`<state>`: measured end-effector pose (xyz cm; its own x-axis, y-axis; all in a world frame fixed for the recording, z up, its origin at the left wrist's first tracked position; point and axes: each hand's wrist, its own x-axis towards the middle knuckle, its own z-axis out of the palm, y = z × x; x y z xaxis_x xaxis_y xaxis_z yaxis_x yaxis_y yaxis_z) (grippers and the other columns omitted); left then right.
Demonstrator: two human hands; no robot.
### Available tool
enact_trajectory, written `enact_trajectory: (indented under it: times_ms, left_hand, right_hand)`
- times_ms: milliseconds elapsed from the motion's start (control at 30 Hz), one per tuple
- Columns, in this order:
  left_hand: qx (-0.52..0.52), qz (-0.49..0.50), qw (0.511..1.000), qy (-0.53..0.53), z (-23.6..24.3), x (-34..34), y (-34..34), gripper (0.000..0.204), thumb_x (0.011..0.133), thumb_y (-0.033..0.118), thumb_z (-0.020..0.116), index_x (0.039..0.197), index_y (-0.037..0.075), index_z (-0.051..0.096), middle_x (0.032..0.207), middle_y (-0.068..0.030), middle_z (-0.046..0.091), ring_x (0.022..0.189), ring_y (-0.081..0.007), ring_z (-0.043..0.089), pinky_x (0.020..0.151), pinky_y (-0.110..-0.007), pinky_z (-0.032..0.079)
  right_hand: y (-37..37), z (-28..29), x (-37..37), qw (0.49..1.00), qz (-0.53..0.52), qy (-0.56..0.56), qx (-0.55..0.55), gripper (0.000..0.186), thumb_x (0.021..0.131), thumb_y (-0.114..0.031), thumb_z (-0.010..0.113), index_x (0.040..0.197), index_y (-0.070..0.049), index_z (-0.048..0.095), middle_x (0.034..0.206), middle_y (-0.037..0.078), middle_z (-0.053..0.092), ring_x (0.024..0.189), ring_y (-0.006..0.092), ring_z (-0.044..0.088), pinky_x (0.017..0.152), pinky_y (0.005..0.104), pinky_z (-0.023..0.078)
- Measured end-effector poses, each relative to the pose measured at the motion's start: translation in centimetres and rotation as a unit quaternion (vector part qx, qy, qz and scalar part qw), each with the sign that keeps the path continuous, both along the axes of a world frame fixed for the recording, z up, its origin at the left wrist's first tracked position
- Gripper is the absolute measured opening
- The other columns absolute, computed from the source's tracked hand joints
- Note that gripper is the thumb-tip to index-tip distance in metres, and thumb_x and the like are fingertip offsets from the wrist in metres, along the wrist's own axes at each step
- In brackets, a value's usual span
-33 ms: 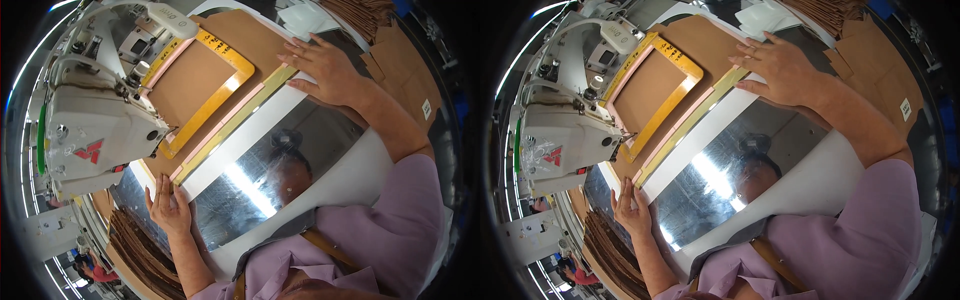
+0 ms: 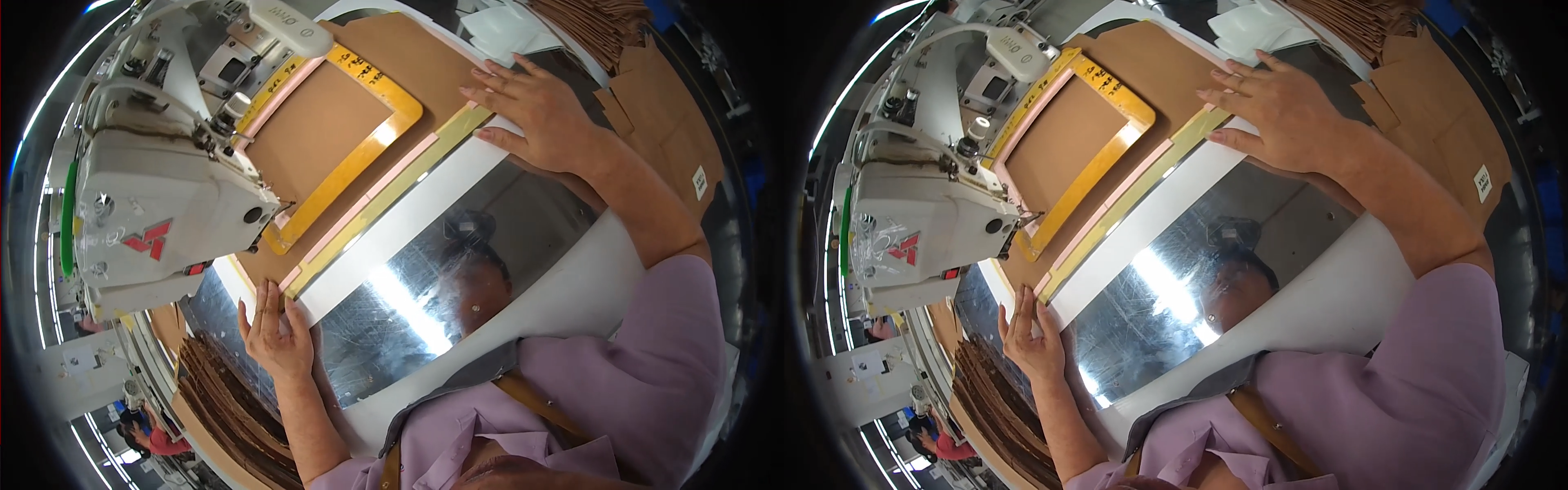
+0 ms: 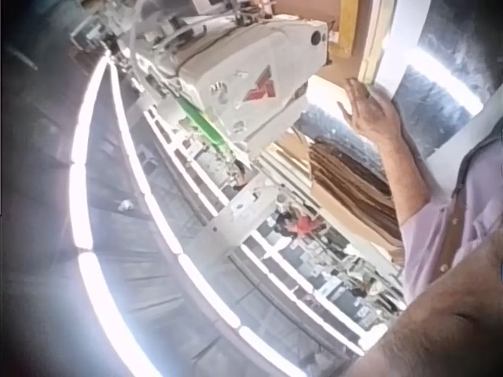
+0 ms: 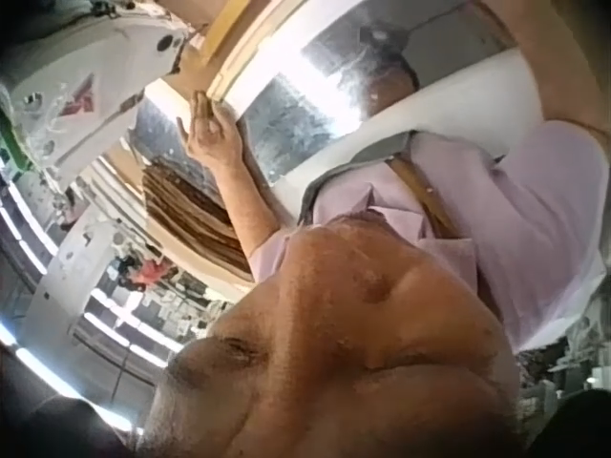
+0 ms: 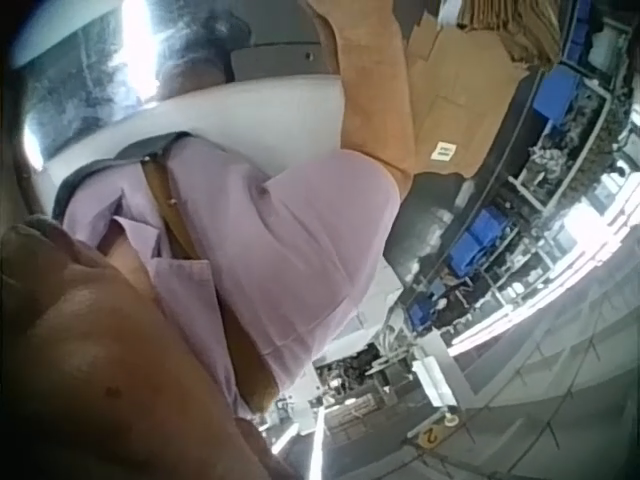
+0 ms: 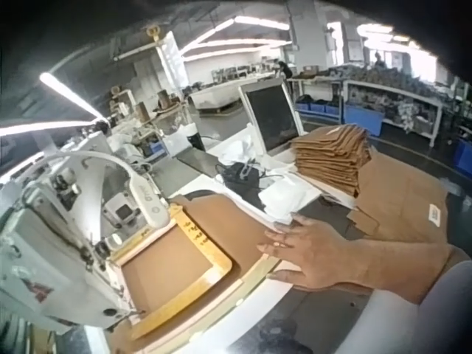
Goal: The recorder uses a sewing machine to stitch together leather pieces for a bag, including aligning a label and trimming thread.
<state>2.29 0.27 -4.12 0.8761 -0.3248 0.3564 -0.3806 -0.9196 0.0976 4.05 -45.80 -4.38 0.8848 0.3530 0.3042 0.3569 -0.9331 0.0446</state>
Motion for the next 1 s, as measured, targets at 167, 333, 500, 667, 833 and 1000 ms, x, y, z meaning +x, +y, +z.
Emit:
enact_trajectory:
  times_ms: [167,333,500,667,833,1000]
  left_hand:
    - [0.021,0.005,0.999,-0.027,0.1,-0.2,0.4,0.028,0.094,0.016,0.064,0.117,0.007,0.075,0.123,-0.0094,0.075,0.117,-0.0225,0.070,0.115,-0.043,0.036]
    - [0.009,0.013,0.998,-0.062,0.3,0.1,0.1,0.026,0.088,0.022,0.069,0.111,0.011,0.073,0.116,-0.0042,0.075,0.108,-0.0196,0.070,0.105,-0.041,0.037]
    - [0.019,0.008,0.998,-0.060,0.0,0.1,0.7,0.024,0.088,0.021,0.070,0.109,0.011,0.074,0.113,-0.0034,0.076,0.106,-0.0188,0.071,0.102,-0.040,0.039]
    - [0.021,0.011,0.996,-0.083,0.1,0.5,1.0,0.016,0.095,0.020,0.067,0.104,0.011,0.077,0.107,-0.0027,0.078,0.100,-0.0177,0.072,0.099,-0.037,0.042]
    - [0.013,0.018,0.996,-0.092,-0.4,1.2,0.8,0.011,0.090,0.016,0.070,0.098,0.011,0.076,0.103,-0.0020,0.078,0.097,-0.0162,0.073,0.099,-0.038,0.040]
    - [0.016,0.015,0.995,-0.098,-0.6,1.1,1.1,0.010,0.091,0.015,0.070,0.098,0.011,0.076,0.101,-0.0013,0.079,0.095,-0.0159,0.073,0.099,-0.037,0.039]
  right_hand:
    - [-0.1,0.1,0.3,0.999,0.015,-0.028,0.014,0.049,0.095,-0.033,0.065,0.136,-0.007,0.061,0.142,0.017,0.060,0.141,0.0322,0.049,0.120,0.0523,0.033]
    - [0.0,0.7,0.4,0.991,0.035,-0.024,0.124,0.041,0.093,-0.030,0.067,0.124,-0.004,0.061,0.127,0.015,0.062,0.121,0.0339,0.059,0.107,0.0494,0.043]
    - [0.4,1.0,0.9,0.993,0.047,-0.058,0.087,0.036,0.091,-0.028,0.070,0.118,-0.006,0.062,0.118,0.012,0.062,0.110,0.0299,0.060,0.098,0.0443,0.046]
    - [0.4,1.0,1.1,0.993,0.048,-0.057,0.089,0.034,0.090,-0.027,0.070,0.116,-0.005,0.063,0.117,0.011,0.062,0.109,0.0278,0.060,0.096,0.0438,0.045]
    - [0.6,1.0,1.4,0.989,0.036,-0.082,0.115,0.041,0.091,-0.032,0.069,0.123,-0.006,0.065,0.130,0.008,0.063,0.112,0.0273,0.059,0.098,0.0433,0.045]
    - [0.1,0.9,1.2,0.997,0.039,-0.016,0.064,0.053,0.090,-0.031,0.067,0.137,-0.007,0.064,0.141,0.007,0.064,0.116,0.0271,0.057,0.104,0.0427,0.042]
